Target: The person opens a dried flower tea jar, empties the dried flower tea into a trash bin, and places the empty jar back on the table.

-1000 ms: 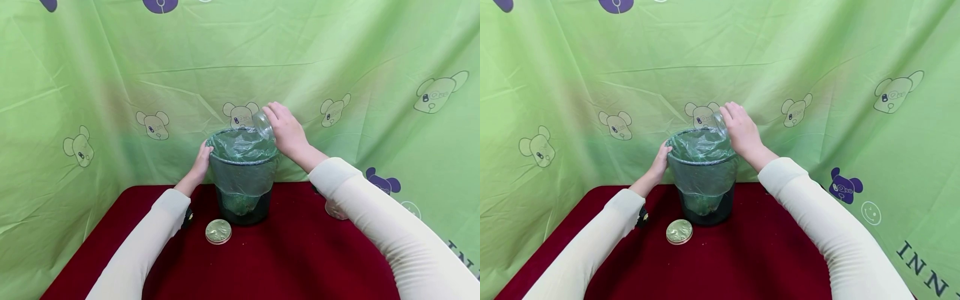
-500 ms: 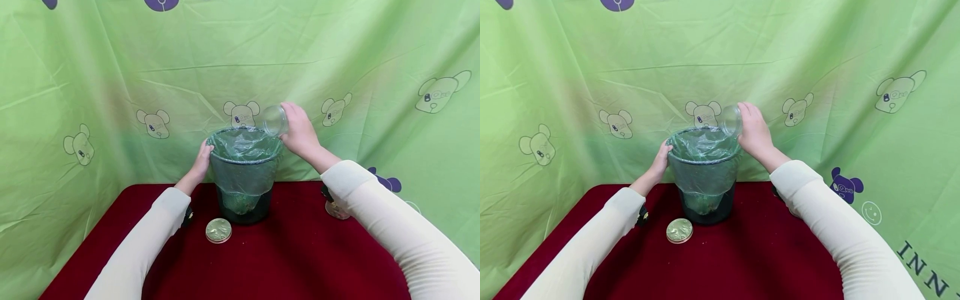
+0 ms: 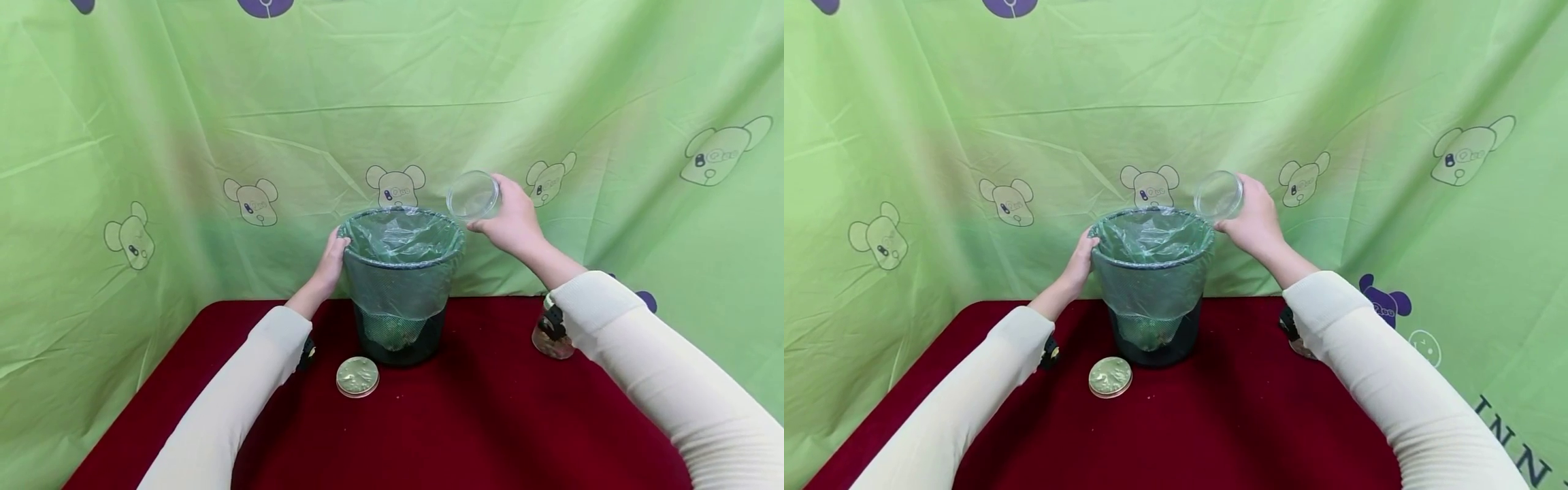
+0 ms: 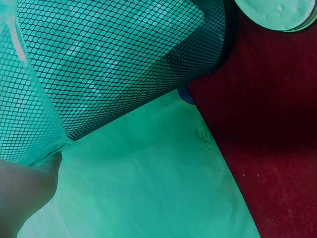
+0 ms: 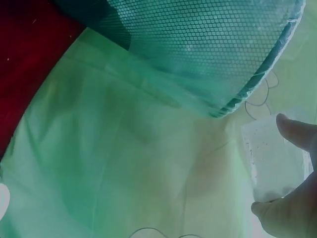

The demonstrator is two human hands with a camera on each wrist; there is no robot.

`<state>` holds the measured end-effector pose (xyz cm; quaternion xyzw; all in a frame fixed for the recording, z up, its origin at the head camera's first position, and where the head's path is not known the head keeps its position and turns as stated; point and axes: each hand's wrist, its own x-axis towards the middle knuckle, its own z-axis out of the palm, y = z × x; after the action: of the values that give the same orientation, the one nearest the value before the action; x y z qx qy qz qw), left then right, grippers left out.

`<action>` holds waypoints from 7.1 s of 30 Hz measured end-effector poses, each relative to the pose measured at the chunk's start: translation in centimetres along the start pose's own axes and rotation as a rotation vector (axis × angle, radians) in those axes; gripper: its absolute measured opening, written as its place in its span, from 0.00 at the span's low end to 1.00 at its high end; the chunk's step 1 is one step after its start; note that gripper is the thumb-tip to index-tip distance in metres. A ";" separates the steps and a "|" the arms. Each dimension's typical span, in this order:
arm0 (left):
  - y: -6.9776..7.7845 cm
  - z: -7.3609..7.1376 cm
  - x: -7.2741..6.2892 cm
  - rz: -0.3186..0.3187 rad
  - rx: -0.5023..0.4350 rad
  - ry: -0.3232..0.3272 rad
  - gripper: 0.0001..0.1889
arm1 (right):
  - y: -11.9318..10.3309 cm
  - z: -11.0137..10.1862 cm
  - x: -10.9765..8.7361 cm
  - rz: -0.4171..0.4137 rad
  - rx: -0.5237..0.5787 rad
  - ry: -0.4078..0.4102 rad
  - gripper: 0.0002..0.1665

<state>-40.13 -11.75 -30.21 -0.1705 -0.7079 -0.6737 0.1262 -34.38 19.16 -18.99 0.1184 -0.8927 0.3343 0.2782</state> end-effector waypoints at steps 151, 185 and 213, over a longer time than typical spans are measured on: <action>-0.2 0.0 0.0 0.005 -0.005 -0.007 0.33 | 12.8 12.7 -17.4 0.344 0.319 -0.441 0.47; -0.1 -0.1 0.0 -0.010 0.012 -0.008 0.34 | 11.9 9.8 -15.5 0.279 0.420 -0.491 0.54; -0.1 0.0 0.0 -0.004 0.000 -0.015 0.33 | 12.9 1.2 -11.6 0.240 0.283 -0.169 0.58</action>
<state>-40.14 -11.72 -30.32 -0.1739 -0.7092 -0.6727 0.1195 -30.51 28.31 -33.32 0.0764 -0.8647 0.4760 0.1411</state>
